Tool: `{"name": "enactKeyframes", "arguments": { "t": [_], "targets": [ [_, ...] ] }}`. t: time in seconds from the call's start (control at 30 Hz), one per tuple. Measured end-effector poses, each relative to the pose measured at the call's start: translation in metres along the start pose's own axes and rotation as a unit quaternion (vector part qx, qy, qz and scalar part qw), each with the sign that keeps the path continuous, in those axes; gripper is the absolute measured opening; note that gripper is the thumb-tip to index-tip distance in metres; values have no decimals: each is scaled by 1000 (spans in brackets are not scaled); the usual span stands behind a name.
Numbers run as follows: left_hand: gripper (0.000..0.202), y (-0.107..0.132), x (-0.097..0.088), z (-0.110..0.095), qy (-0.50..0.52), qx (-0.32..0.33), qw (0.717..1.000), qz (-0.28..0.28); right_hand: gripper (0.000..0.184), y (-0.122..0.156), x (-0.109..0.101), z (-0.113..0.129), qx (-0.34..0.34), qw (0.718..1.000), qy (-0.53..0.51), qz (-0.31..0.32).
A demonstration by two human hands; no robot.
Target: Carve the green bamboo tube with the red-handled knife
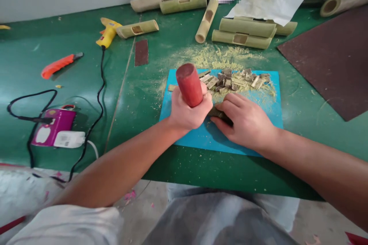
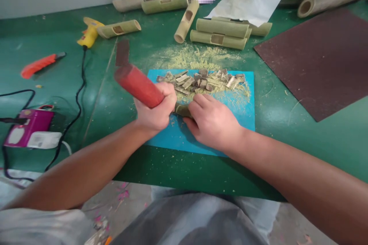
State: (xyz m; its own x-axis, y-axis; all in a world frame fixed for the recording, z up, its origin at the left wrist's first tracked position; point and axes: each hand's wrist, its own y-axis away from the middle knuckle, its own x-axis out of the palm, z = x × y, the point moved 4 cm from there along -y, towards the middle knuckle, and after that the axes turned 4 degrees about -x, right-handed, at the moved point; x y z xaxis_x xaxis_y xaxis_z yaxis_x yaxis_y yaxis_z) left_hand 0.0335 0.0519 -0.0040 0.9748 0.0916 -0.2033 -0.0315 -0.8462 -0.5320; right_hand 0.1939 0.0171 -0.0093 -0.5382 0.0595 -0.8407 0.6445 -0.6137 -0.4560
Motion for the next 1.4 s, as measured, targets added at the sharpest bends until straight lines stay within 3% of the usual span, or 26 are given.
{"name": "enactKeyframes", "arguments": {
  "t": [0.2,0.9,1.03,1.27,1.4],
  "targets": [
    [40,-2,2,1,43,-68,994,-75,19,1,0,-3,9,1000,-4,-12],
    [46,-2,0,0,-29,56,998,-1,21,0,-3,-3,7,1000,3,-26],
    [43,-2,-2,1,-42,35,998,-10,22,0,-4,-3,9,1000,2,-20],
    [38,-9,6,-7,2,5,999,40,23,0,-3,-4,18,999,-40,7],
    [38,-9,5,-3,58,-54,996,29,24,1,-3,-3,25,999,-36,14]
  ]
}}
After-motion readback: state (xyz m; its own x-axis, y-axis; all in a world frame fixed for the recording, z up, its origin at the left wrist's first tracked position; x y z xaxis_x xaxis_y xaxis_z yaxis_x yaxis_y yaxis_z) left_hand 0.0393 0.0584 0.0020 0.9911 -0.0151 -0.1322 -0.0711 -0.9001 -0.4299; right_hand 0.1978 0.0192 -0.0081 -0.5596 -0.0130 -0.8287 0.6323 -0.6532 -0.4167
